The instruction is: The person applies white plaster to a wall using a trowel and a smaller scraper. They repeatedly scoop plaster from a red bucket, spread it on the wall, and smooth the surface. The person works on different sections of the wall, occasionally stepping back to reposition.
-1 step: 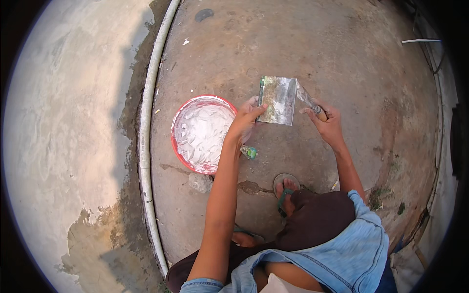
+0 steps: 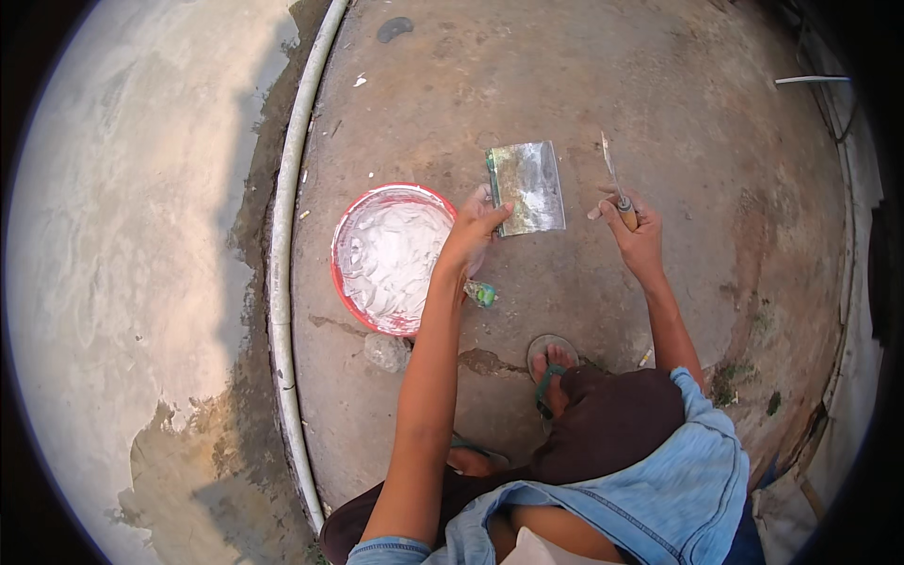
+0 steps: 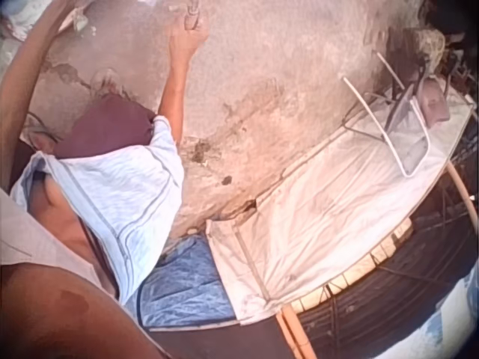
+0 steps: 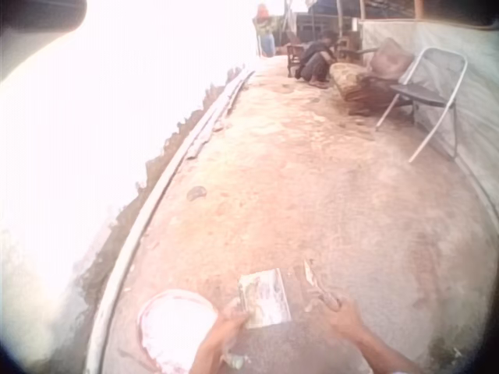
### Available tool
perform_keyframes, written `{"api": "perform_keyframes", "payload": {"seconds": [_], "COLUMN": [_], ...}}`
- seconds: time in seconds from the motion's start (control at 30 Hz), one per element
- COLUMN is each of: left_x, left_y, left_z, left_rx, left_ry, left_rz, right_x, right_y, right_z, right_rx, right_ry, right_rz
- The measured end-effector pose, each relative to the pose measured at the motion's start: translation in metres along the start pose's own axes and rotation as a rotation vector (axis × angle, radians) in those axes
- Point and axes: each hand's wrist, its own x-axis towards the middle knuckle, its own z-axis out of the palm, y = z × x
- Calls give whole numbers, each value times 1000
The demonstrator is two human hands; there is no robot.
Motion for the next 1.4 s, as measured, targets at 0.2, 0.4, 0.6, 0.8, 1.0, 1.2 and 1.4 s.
{"api": "perform_keyframes", "payload": {"seconds": [0.2,0.4,0.6,0.8,1.0,1.2,1.4], "left_x": [-8,-6,-13,-14,-24,-25,-26], "left_y": [-5,-14,-17,-30,-17,-13,-12], "left_z": [-5,-19,-9,-15,-9,18,5], "left_rx": [85,-61,96,185,31,3,76], "left_ry": [263,264,317,275,305,362,375], "left_rz": [107,208,157,87,167,303,296], "right_x": [-8,-20,-20,-19,-20,-11,-18], "right_y": [-12,7,5,2,-9,-14,-9], "right_z": [2,8,22,34,35,45,37], "right_rx": [-380,-426,-404,-343,-424,-376,-376], "right_ry": [-74,-206,-183,-160,-150,-93,-132], "right_rz": [177,-86,-172,-143,-137,-254,-81]}}
